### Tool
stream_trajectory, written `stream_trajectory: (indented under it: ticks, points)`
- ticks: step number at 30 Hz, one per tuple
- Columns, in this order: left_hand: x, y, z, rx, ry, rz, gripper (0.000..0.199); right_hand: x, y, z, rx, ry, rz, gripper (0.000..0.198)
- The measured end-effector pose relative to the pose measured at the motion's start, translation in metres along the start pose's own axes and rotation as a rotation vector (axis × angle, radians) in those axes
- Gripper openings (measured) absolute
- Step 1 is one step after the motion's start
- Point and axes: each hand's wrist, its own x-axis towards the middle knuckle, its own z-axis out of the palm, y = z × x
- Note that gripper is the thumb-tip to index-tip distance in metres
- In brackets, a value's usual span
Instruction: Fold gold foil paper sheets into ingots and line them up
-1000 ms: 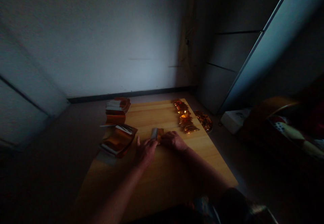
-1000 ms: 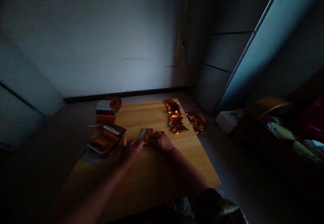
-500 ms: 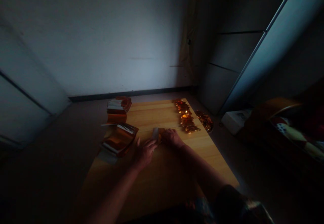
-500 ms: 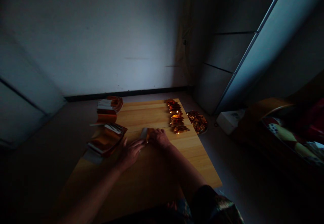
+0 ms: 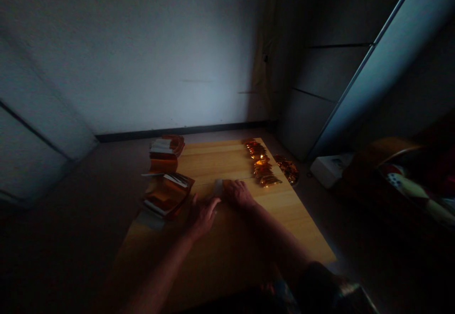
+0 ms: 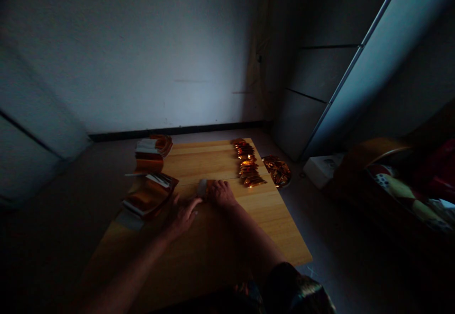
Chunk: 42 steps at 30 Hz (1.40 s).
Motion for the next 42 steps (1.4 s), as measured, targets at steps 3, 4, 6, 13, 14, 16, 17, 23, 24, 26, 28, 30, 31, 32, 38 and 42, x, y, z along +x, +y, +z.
stream_trajectory:
  ticks: [3, 4, 6, 13, 14, 16, 17, 23, 24, 26, 28, 30, 31, 32, 38, 42]
  points:
    - [-0.001, 0.0, 0.001, 0.025, 0.013, 0.008, 0.041, 0.0, 0.0, 0.007, 0.008, 0.026, 0.01, 0.022]
    - [-0.001, 0.0, 0.001, 0.029, 0.008, 0.014, 0.043, 0.0, 0.0, 0.008, 0.009, 0.034, 0.013, 0.023]
    - [0.0, 0.001, 0.0, 0.03, -0.008, 0.026, 0.046, -0.001, -0.001, 0.01, 0.008, 0.042, 0.023, 0.024]
    - [0.003, 0.004, -0.004, 0.008, -0.026, 0.021, 0.051, 0.0, -0.007, -0.001, -0.018, 0.019, 0.026, 0.022]
    - [0.003, 0.005, -0.004, 0.002, -0.028, 0.021, 0.052, 0.0, -0.008, -0.003, -0.024, 0.014, 0.029, 0.022]
    - [0.002, 0.005, -0.005, -0.012, -0.037, 0.014, 0.052, 0.0, -0.01, -0.005, -0.027, 0.006, 0.037, 0.021]
    - [0.002, 0.006, -0.005, -0.02, -0.044, 0.011, 0.051, 0.0, -0.011, -0.006, -0.025, 0.007, 0.044, 0.021]
    - [0.002, 0.007, -0.005, -0.022, -0.061, 0.001, 0.049, -0.003, -0.012, -0.002, 0.02, 0.044, 0.097, 0.017]
    - [0.003, 0.008, -0.005, -0.016, -0.057, -0.004, 0.048, -0.002, -0.011, -0.002, 0.042, 0.049, 0.112, 0.017]
    - [0.003, 0.009, -0.005, -0.007, -0.054, -0.009, 0.047, -0.001, -0.007, -0.001, 0.094, 0.063, 0.141, 0.013]
    - [0.004, 0.01, -0.006, 0.001, -0.054, -0.013, 0.046, 0.002, 0.0, -0.001, 0.147, 0.076, 0.141, 0.009]
    - [0.005, 0.011, -0.006, 0.013, -0.051, -0.02, 0.046, 0.005, 0.007, -0.001, 0.197, 0.081, 0.112, 0.005]
    - [0.005, 0.011, -0.006, 0.02, -0.045, -0.022, 0.045, 0.007, 0.01, -0.002, 0.219, 0.08, 0.097, 0.006]
    - [0.005, 0.011, -0.005, 0.025, -0.038, -0.022, 0.045, 0.008, 0.012, -0.002, 0.238, 0.077, 0.089, 0.007]
    - [0.004, 0.01, -0.002, 0.024, -0.018, -0.007, 0.048, 0.006, 0.008, -0.008, 0.293, 0.019, 0.135, 0.012]
    - [0.005, 0.012, -0.003, 0.032, -0.005, -0.006, 0.046, 0.005, 0.006, -0.011, 0.299, 0.004, 0.131, 0.014]
